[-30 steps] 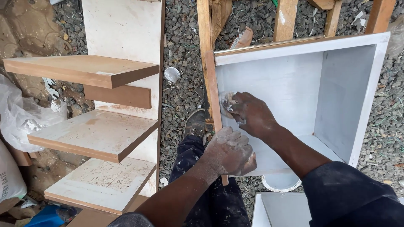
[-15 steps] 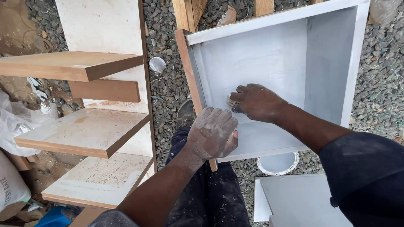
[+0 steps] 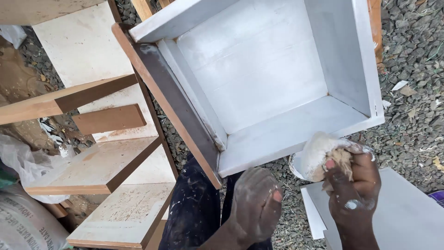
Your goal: The person paints the interior of a wooden drawer white using a cloth. They repeatedly dip the cloth into a bucket of white paint and apply it to the drawer's inner surfaces, including the bottom and side walls.
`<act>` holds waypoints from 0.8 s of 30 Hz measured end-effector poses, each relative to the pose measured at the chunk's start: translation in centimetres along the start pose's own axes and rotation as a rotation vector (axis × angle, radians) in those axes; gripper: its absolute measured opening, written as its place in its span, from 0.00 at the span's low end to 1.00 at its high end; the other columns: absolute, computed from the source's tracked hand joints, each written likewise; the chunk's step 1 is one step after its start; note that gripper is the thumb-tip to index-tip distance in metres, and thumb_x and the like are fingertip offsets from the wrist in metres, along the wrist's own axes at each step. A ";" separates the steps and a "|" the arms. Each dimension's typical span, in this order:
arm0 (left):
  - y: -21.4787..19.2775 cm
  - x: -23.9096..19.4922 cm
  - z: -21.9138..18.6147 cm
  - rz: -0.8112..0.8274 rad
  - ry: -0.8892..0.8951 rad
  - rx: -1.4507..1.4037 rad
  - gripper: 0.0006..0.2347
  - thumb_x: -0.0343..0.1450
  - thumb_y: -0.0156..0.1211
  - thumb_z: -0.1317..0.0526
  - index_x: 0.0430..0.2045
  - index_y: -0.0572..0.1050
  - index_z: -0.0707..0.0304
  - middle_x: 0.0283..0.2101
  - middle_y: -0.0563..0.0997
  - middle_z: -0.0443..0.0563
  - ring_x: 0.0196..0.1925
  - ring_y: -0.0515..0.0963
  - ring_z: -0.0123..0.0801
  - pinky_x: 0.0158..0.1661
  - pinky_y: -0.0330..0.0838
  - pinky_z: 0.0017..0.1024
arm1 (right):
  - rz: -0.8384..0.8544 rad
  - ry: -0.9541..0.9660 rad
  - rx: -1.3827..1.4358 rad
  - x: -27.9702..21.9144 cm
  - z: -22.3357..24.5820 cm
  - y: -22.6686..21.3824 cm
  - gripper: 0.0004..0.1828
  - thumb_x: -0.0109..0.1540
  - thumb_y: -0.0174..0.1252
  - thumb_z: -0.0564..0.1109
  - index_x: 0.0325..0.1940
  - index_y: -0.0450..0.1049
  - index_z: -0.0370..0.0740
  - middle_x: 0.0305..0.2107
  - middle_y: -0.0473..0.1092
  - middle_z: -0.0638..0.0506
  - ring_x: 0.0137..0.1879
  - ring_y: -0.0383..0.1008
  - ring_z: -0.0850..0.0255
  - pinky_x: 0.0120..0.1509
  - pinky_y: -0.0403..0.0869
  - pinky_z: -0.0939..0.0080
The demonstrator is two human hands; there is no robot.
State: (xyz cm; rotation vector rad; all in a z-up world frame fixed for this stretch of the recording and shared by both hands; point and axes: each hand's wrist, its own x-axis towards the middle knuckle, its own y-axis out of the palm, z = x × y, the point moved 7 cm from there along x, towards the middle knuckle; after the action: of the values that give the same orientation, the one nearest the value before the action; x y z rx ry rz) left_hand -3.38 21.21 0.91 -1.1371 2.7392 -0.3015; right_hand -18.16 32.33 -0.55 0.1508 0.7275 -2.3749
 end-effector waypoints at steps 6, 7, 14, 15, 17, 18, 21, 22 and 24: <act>7.5 -5.9 6.2 0.429 -0.417 0.015 0.22 0.82 0.33 0.48 0.25 0.66 0.65 0.27 0.69 0.52 0.29 0.68 0.36 0.29 0.63 0.38 | -0.180 0.328 -0.047 -6.4 -11.8 -3.4 0.07 0.64 0.63 0.28 0.41 0.77 0.35 0.43 0.54 0.50 0.45 0.68 0.63 0.38 0.78 0.67; 8.1 -6.9 7.8 0.452 -0.455 0.039 0.20 0.79 0.36 0.45 0.39 0.68 0.65 0.38 0.74 0.56 0.38 0.75 0.39 0.34 0.73 0.39 | -0.133 0.686 -0.078 -6.1 -13.3 -2.6 0.11 0.64 0.62 0.36 0.51 0.75 0.39 0.46 0.65 0.48 0.47 0.73 0.58 0.42 0.77 0.60; 15.0 -9.5 12.0 0.713 -0.789 -0.027 0.38 0.69 0.42 0.34 0.69 0.58 0.61 0.73 0.62 0.63 0.72 0.64 0.57 0.62 0.64 0.56 | -0.270 1.126 -0.046 -7.7 -27.1 -0.9 0.25 0.61 0.63 0.50 0.62 0.76 0.44 0.48 0.79 0.46 0.47 0.81 0.55 0.48 0.75 0.55; 15.7 -10.0 12.4 0.727 -0.789 -0.015 0.38 0.69 0.42 0.34 0.69 0.58 0.61 0.73 0.62 0.63 0.72 0.64 0.57 0.62 0.64 0.56 | -0.276 1.137 -0.033 -7.6 -29.8 -0.3 0.25 0.61 0.63 0.50 0.62 0.76 0.44 0.48 0.79 0.46 0.47 0.81 0.55 0.48 0.75 0.55; 16.0 -10.6 13.4 0.683 -0.779 0.033 0.35 0.69 0.45 0.36 0.67 0.61 0.58 0.68 0.68 0.58 0.66 0.72 0.46 0.54 0.73 0.49 | -0.272 0.955 -0.169 -6.1 -33.8 0.9 0.20 0.62 0.62 0.48 0.57 0.78 0.42 0.45 0.79 0.44 0.45 0.80 0.49 0.47 0.74 0.48; 15.7 -11.0 13.3 0.696 -0.781 0.050 0.35 0.69 0.45 0.36 0.67 0.61 0.58 0.68 0.68 0.58 0.66 0.72 0.46 0.54 0.73 0.49 | -0.276 0.968 -0.154 -6.2 -34.9 1.8 0.20 0.62 0.62 0.48 0.57 0.78 0.42 0.45 0.79 0.44 0.45 0.80 0.49 0.47 0.74 0.48; 15.5 -11.5 14.1 0.720 -0.841 0.115 0.27 0.71 0.48 0.44 0.65 0.63 0.54 0.66 0.70 0.51 0.62 0.73 0.38 0.53 0.73 0.45 | -0.287 0.977 -0.199 -5.2 -38.5 3.5 0.19 0.62 0.60 0.43 0.58 0.76 0.42 0.38 0.81 0.47 0.38 0.80 0.50 0.46 0.74 0.48; 15.6 -11.5 14.5 0.714 -0.851 0.116 0.27 0.71 0.50 0.45 0.64 0.64 0.54 0.66 0.70 0.51 0.62 0.75 0.36 0.52 0.75 0.44 | -0.281 0.981 -0.214 -5.0 -39.7 3.9 0.18 0.59 0.58 0.40 0.54 0.78 0.44 0.37 0.81 0.50 0.40 0.80 0.51 0.46 0.75 0.50; 15.6 -11.8 14.5 0.711 -0.869 0.121 0.26 0.72 0.51 0.45 0.64 0.64 0.54 0.65 0.70 0.51 0.62 0.77 0.34 0.51 0.76 0.43 | -0.270 0.995 -0.228 -5.6 -41.2 4.6 0.18 0.57 0.56 0.37 0.49 0.79 0.47 0.37 0.80 0.53 0.41 0.80 0.53 0.45 0.75 0.52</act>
State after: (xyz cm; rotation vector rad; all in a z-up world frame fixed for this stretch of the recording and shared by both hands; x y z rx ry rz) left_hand -2.52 38.59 -16.13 -0.1193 2.0864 0.1114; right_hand -14.02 54.62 -35.73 1.2537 1.5272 -2.3507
